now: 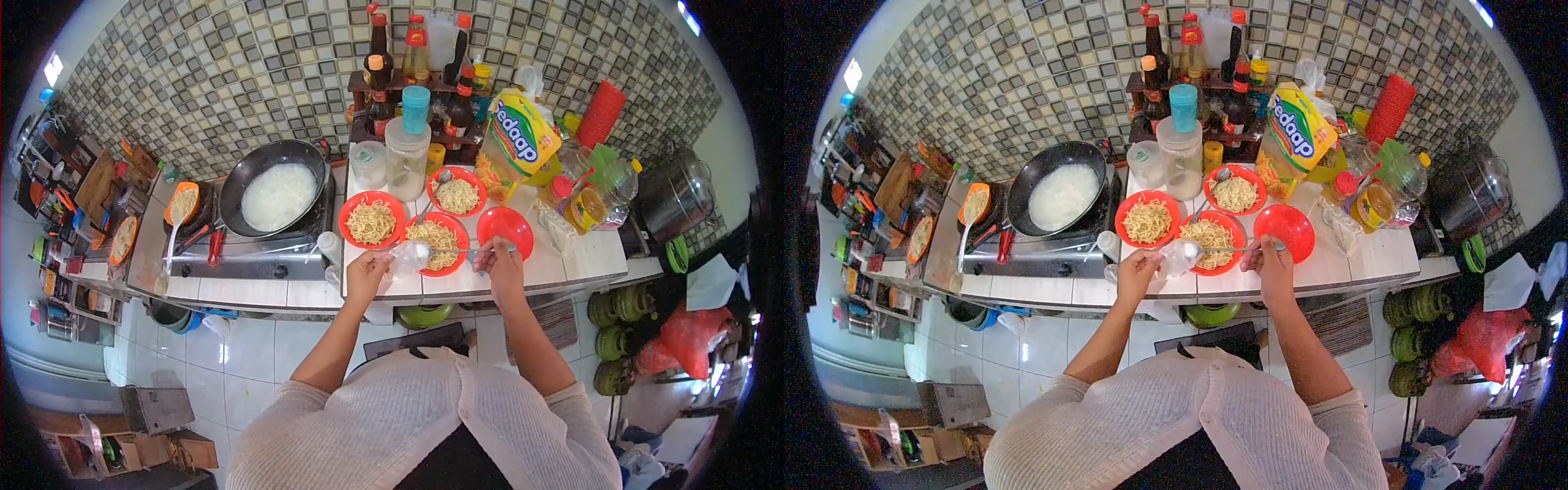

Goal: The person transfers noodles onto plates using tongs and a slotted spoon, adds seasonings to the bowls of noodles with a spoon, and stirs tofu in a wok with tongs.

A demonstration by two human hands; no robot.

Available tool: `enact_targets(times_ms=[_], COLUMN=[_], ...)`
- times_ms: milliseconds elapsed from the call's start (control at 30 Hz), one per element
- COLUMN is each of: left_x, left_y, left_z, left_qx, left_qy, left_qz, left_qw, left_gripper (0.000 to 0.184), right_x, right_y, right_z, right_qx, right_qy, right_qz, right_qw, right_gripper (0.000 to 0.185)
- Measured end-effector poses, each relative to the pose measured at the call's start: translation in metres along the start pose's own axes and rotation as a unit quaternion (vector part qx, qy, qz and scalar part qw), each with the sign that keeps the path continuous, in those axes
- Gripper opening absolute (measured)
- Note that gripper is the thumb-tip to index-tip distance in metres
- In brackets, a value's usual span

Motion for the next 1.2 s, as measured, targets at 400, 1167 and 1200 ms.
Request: enact_targets(times_ms=[400,1167,1200], left_x=[-0.041,0.016,0.019], left_y=[-0.018,-0.03,-0.037], left_z=[0.008,0.053,0.053], left_qx=[0.031,0.133,0.136], left_qy=[0.133,0.047,0.051], left_qz=[0.161,-0.439,-0.442], left_qw=[0.977,0.887,0.885], left_gripper=[0.019,0.027,0.027], right_x=[-0.006,-0.069,-0.07], right_y=[0.086,0.156,0.161], right_z=[0.0,-0.011,-0.016], right_qx=[0.108,-0.117,-0.121], right_qy=[0.08,0.327,0.324], right_qz=[-0.125,0.468,0.465], right_qw=[0.983,0.813,0.815], right_gripper=[0.024,0.007,0.007])
Point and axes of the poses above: each hand's wrist, its own z-axis away from the middle knuckle, its own y-axis out of the back of the hand, x = y × z, the point moved 6 cm from there along -z, towards the middle knuckle, and after that the axes turned 8 degrees about -z, right-handed, at the moved point
